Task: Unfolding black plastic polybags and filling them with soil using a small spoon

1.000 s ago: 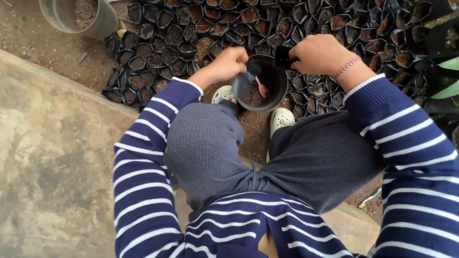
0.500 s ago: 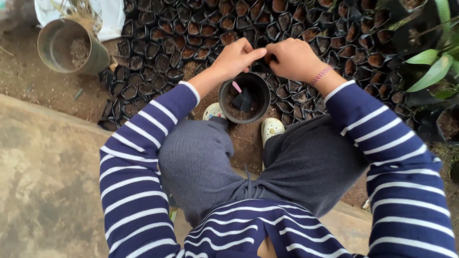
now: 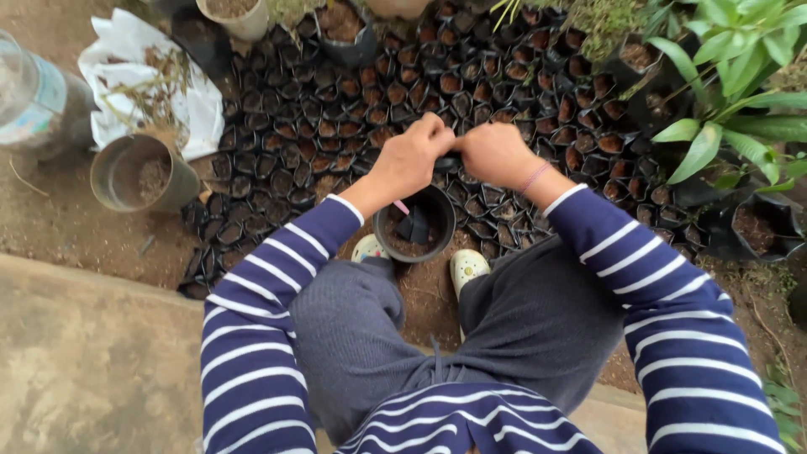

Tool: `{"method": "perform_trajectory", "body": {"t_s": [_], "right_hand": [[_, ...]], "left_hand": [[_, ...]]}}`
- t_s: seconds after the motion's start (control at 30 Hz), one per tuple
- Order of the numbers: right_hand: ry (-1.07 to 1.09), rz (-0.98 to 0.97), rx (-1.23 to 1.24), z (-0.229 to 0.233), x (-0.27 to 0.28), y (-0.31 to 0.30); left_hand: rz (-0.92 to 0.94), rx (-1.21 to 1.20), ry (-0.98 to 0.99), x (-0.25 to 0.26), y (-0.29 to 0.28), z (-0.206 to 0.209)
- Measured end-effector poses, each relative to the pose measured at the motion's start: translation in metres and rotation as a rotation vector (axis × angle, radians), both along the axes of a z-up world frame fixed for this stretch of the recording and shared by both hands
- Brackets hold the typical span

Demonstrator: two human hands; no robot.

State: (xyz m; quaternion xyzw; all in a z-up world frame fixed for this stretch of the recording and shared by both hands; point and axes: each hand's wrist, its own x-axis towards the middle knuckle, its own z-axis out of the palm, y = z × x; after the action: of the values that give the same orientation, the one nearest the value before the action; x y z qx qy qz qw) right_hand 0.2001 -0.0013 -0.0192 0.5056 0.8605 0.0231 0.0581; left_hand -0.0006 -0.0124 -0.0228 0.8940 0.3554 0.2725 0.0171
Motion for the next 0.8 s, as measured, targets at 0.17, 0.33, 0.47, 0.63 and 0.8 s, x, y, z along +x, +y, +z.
{"method": "perform_trajectory", "body": {"t_s": [0.17, 0.33, 0.47, 0.63, 0.8], "right_hand": [[0.043, 0.01, -0.021, -0.024, -0.005, 0.01], [0.042, 0.044, -0.038, -0.038, -0.017, 0.017], [0.035, 0.046, 0.003, -0.04, -0.021, 0.024], [0.023, 0.078, 0.018, -0.033, -0.03, 0.02], [0.036, 0.135, -0.041, -0.044, -0.039, 0.02]], "left_hand": [[-0.022, 0.104, 0.119, -0.004, 0.024, -0.044], [0.096, -0.048, 0.25, -0.007, 0.03, -0.067], [0.156, -0.055, 0.247, -0.009, 0.025, -0.062], [0.192, -0.089, 0.246, -0.011, 0.023, -0.064], [0.275, -0.189, 0.296, -0.015, 0.028, -0.077]]}}
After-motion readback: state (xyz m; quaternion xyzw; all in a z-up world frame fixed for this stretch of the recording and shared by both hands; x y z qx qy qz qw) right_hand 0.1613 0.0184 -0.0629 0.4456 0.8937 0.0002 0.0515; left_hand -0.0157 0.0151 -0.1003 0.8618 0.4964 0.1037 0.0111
